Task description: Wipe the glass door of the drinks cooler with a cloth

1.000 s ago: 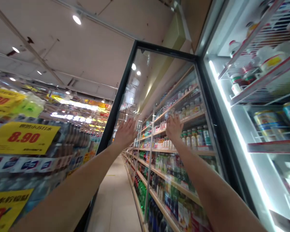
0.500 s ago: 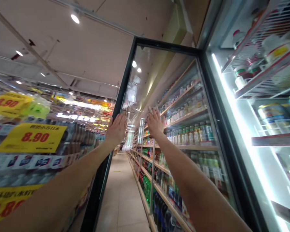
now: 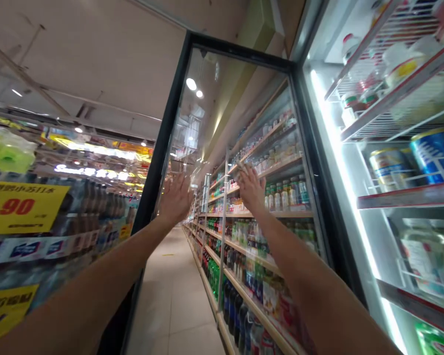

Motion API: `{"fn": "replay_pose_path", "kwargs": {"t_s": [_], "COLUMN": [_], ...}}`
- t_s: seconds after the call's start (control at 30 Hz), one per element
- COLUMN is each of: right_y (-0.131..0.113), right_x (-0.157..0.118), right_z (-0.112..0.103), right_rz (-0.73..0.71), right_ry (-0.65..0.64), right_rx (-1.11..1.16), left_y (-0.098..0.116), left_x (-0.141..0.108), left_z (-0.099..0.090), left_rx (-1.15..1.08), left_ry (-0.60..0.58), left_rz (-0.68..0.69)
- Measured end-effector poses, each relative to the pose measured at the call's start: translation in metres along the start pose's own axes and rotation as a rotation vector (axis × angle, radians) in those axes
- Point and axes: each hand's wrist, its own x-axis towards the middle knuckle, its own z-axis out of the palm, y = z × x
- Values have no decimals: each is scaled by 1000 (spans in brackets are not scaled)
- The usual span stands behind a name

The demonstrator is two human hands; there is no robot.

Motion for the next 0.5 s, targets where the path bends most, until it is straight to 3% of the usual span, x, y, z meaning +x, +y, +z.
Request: {"fn": "replay_pose_path", "kwargs": {"t_s": [0.1,0.2,0.27,0.3,0.4,0.43,0.5], "right_y": [1,-18,-12,-1,55,73,95], "right_x": [-18,-42,-49,-49,-38,-35,-33], "right_z": [3,14,14,10,-10,-16,-21], "right_rz": [110,-167,-319,-322,-50,133,293], "right_ry": [39,-32,-58,-51,59,139,218], "right_rx": [-16,-10,-9,-15,-53,-60,-74], "left_y": [16,29,35,36,37,37,38], "left_x": [-3,-6,-8,-8,-11,-11,-13], "left_z": [12,20,22,23,24,24,24], "left_rx": [-32,-60,-72,-77,-89,-90,-87], "left_ry": [-18,16,34,38,44,53,68], "left_rz": [-5,-80,-107,-110,-108,-107,-103]}}
